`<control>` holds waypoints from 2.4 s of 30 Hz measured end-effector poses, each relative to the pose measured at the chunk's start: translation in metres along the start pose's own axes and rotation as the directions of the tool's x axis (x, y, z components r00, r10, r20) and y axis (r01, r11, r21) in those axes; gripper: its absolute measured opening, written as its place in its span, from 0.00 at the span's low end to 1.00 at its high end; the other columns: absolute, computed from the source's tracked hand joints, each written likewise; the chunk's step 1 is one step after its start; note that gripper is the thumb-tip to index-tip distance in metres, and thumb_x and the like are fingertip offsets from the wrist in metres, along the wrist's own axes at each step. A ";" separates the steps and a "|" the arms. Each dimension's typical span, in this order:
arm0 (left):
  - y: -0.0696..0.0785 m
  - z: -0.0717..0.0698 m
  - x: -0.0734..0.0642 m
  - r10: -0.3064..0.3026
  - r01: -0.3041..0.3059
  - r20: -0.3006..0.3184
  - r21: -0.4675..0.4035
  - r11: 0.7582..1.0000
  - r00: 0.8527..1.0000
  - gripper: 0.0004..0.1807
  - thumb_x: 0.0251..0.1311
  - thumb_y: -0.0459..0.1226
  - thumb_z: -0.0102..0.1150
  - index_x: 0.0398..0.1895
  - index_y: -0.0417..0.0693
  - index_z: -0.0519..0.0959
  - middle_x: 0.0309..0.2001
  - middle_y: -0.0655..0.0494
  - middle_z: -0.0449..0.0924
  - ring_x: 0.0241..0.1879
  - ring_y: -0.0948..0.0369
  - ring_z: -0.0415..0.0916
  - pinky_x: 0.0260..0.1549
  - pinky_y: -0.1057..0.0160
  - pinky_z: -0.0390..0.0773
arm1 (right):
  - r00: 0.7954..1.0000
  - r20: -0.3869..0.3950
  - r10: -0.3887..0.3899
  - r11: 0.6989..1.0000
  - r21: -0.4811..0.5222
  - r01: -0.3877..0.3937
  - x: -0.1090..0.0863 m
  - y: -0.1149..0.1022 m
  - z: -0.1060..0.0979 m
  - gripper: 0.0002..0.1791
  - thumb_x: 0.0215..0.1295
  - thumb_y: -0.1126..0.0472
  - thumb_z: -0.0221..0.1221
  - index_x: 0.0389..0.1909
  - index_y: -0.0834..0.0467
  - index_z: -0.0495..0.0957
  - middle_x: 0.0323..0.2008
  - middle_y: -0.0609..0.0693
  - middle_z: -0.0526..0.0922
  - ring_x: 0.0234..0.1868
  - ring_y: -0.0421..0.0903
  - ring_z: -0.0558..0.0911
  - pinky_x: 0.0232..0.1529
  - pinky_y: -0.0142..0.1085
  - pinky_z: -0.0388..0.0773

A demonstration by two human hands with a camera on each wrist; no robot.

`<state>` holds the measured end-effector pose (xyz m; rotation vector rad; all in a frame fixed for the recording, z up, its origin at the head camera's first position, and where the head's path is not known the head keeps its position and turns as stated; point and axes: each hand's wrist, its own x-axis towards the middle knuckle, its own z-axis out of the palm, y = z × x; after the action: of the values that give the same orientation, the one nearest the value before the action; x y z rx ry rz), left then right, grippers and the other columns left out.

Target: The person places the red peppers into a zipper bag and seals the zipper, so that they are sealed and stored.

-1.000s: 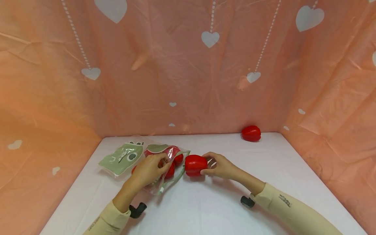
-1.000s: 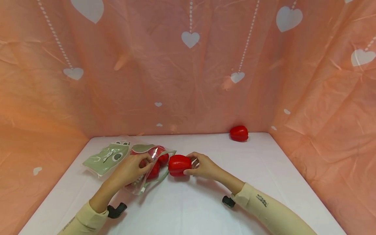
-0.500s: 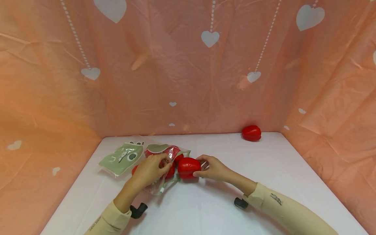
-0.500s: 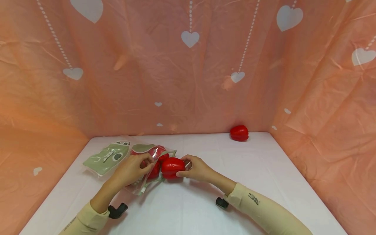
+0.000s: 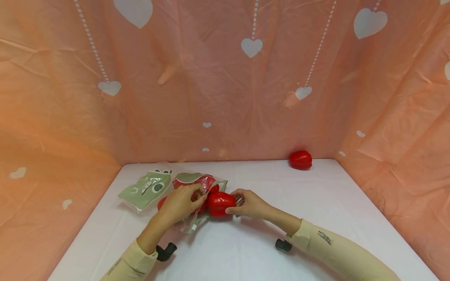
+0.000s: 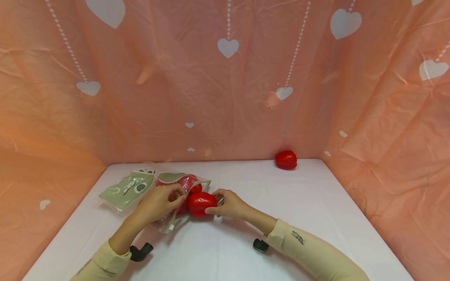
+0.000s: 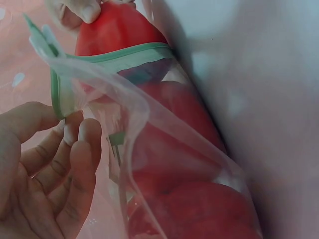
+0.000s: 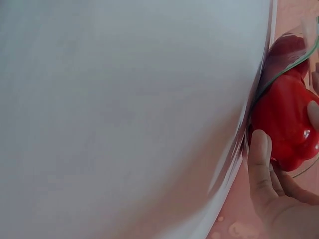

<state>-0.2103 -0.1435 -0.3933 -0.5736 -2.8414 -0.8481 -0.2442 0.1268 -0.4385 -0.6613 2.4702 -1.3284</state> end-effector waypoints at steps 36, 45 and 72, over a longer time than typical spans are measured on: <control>0.009 0.000 0.003 -0.035 0.035 -0.004 0.045 0.998 0.999 0.07 0.67 0.39 0.73 0.40 0.53 0.82 0.28 0.66 0.80 0.28 0.64 0.74 0.29 0.63 0.79 | 0.973 0.098 0.210 0.852 0.469 -0.232 -0.006 -0.014 0.033 0.25 0.71 0.61 0.69 0.61 0.68 0.72 0.39 0.58 0.91 0.35 0.52 0.93 0.48 0.43 0.88; 0.012 -0.001 0.005 -0.017 0.018 -0.016 0.076 0.997 1.000 0.06 0.66 0.39 0.73 0.41 0.55 0.84 0.28 0.66 0.81 0.29 0.63 0.75 0.32 0.60 0.80 | 0.971 0.106 0.213 0.846 0.477 -0.237 -0.003 -0.017 0.041 0.24 0.72 0.60 0.68 0.61 0.68 0.72 0.42 0.60 0.91 0.35 0.50 0.92 0.49 0.42 0.88; 0.011 -0.001 0.008 0.023 -0.021 -0.018 0.069 0.997 1.000 0.06 0.67 0.40 0.71 0.37 0.58 0.81 0.27 0.69 0.79 0.25 0.65 0.72 0.27 0.61 0.75 | 0.984 0.073 0.160 0.819 0.547 -0.174 0.021 -0.021 0.061 0.22 0.73 0.61 0.67 0.59 0.69 0.74 0.45 0.64 0.91 0.38 0.51 0.93 0.54 0.42 0.86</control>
<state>-0.2130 -0.1331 -0.3847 -0.5839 -2.8292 -0.7454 -0.2305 0.0629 -0.4546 -0.3032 1.9091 -1.8248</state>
